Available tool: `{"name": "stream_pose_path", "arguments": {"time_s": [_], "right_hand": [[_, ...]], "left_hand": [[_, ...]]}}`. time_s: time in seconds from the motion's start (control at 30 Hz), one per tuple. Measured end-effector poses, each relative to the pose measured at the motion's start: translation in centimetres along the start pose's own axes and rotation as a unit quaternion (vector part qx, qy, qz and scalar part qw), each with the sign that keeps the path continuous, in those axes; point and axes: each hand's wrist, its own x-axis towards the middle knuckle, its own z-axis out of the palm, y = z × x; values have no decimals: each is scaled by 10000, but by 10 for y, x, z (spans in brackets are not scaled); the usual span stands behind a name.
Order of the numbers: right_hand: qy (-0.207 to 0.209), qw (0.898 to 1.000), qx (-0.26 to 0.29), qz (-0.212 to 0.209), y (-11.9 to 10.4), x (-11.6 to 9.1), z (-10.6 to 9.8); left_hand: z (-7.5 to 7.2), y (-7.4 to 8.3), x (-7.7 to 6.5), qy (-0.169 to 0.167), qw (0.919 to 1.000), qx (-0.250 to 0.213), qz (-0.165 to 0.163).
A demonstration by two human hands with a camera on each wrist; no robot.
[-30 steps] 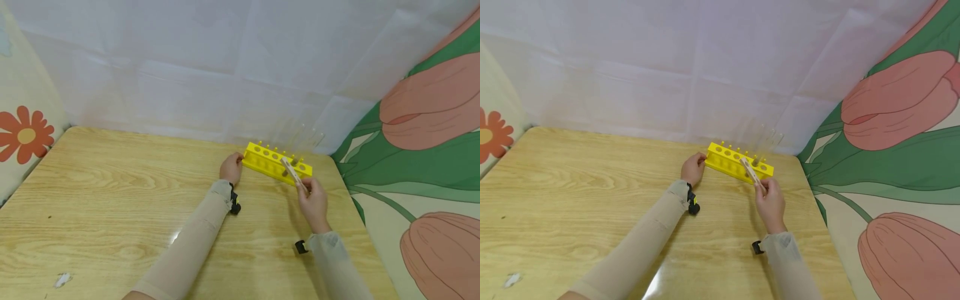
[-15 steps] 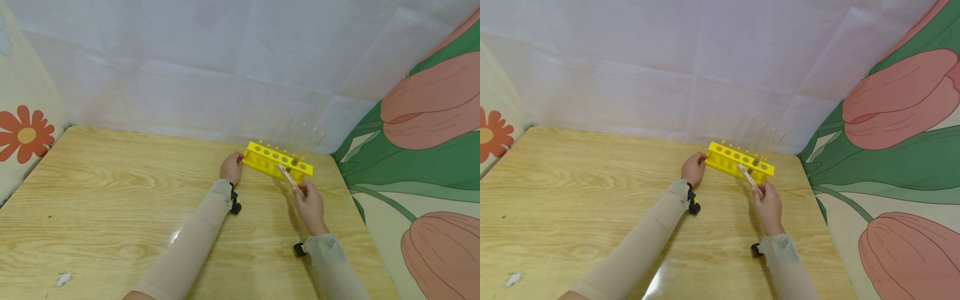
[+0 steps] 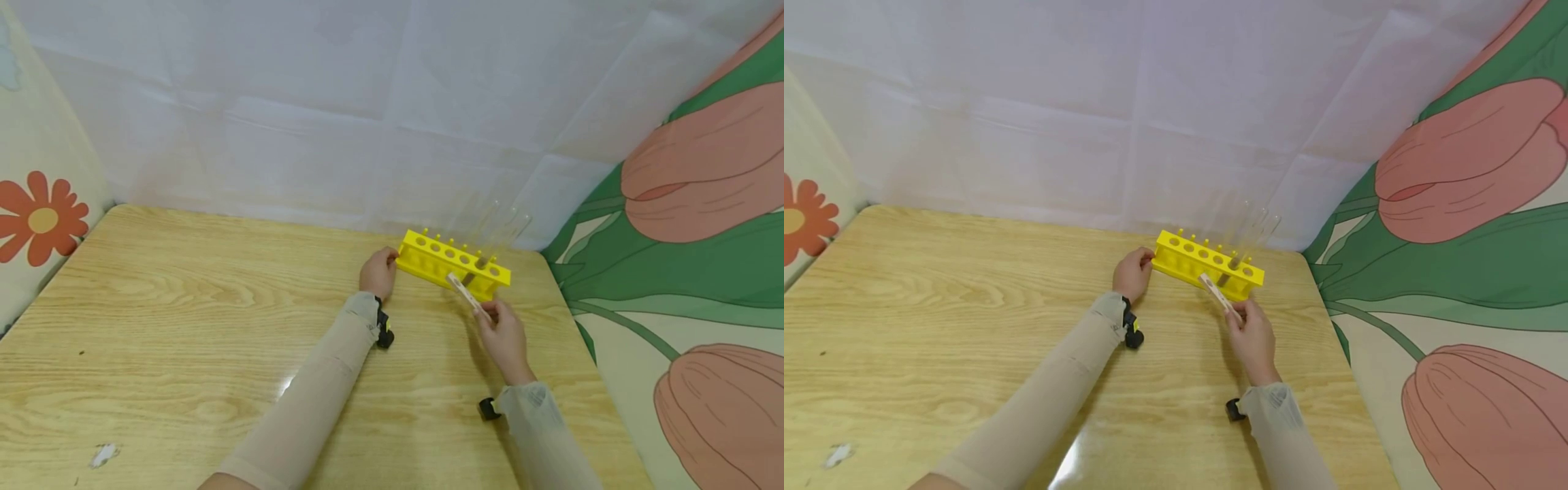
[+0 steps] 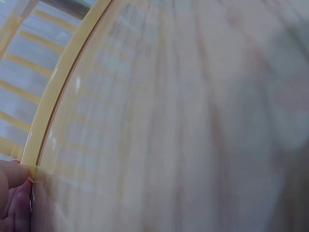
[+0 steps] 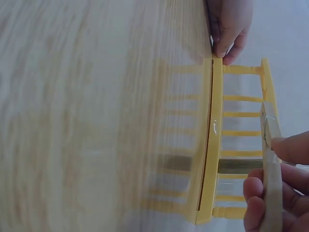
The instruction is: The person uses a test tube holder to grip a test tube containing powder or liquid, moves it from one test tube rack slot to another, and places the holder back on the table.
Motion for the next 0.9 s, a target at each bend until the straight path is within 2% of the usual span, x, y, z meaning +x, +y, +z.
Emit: {"name": "stream_pose_path", "arguments": {"time_s": [0.47,0.9], "right_hand": [[-514,9982,-54,314,-5,-2,2],[-1029,9918,-181,737,-5,-2,4]], "left_hand": [[-1,0,1,-30,10000,-18,-27],[-4,5,0,-194,9997,-30,-176]]}}
